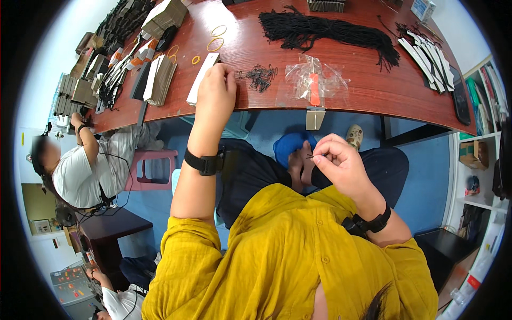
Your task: Assembling small components onto black strings at a production table.
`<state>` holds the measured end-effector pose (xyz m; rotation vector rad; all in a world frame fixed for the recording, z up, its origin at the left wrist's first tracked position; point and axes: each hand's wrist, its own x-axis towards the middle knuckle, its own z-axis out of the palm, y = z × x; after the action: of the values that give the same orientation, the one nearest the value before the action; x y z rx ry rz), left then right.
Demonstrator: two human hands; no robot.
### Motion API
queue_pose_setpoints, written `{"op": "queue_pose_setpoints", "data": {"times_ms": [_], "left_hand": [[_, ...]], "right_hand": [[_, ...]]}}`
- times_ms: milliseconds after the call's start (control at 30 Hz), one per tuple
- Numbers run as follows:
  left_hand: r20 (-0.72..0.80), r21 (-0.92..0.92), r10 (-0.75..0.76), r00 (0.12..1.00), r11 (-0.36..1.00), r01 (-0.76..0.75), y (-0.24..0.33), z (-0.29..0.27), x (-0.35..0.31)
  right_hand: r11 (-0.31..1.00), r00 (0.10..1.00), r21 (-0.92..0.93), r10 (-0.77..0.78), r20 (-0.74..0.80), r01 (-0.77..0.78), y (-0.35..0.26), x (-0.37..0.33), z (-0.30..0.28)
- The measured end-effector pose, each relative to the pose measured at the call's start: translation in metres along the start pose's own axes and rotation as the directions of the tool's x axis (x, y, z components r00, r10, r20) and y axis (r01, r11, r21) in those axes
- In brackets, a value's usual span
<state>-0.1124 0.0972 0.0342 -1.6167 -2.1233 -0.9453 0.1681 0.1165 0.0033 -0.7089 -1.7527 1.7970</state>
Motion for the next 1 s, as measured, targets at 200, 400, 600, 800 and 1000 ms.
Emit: {"op": "queue_pose_setpoints", "data": {"times_ms": [200,400,600,800,1000], "left_hand": [[0.392,-0.604,-0.221,0.893,0.67,0.432,0.063,-0.012,-0.042],[0.486,-0.743,-0.181,0.855,0.429,0.513,0.112,-0.003,-0.088],[0.345,-0.789,-0.204,0.916,0.465,0.401,0.116,0.001,-0.096],[0.309,-0.773,-0.194,0.931,0.519,0.364,0.117,0.0,-0.098],[0.305,-0.778,-0.206,0.93,0.509,0.368,0.119,0.0,-0.097]], "right_hand": [[0.981,0.991,0.165,-0.085,-0.104,0.102,0.006,0.005,0.002],[0.964,0.943,0.072,-0.232,-0.237,0.255,0.005,0.004,0.006],[0.952,0.894,-0.027,-0.296,-0.336,0.305,0.002,0.001,0.012],[0.92,0.858,-0.242,-0.378,-0.347,0.307,0.001,-0.001,0.011],[0.877,0.835,-0.36,-0.439,-0.331,0.319,-0.002,-0.001,0.014]]}}
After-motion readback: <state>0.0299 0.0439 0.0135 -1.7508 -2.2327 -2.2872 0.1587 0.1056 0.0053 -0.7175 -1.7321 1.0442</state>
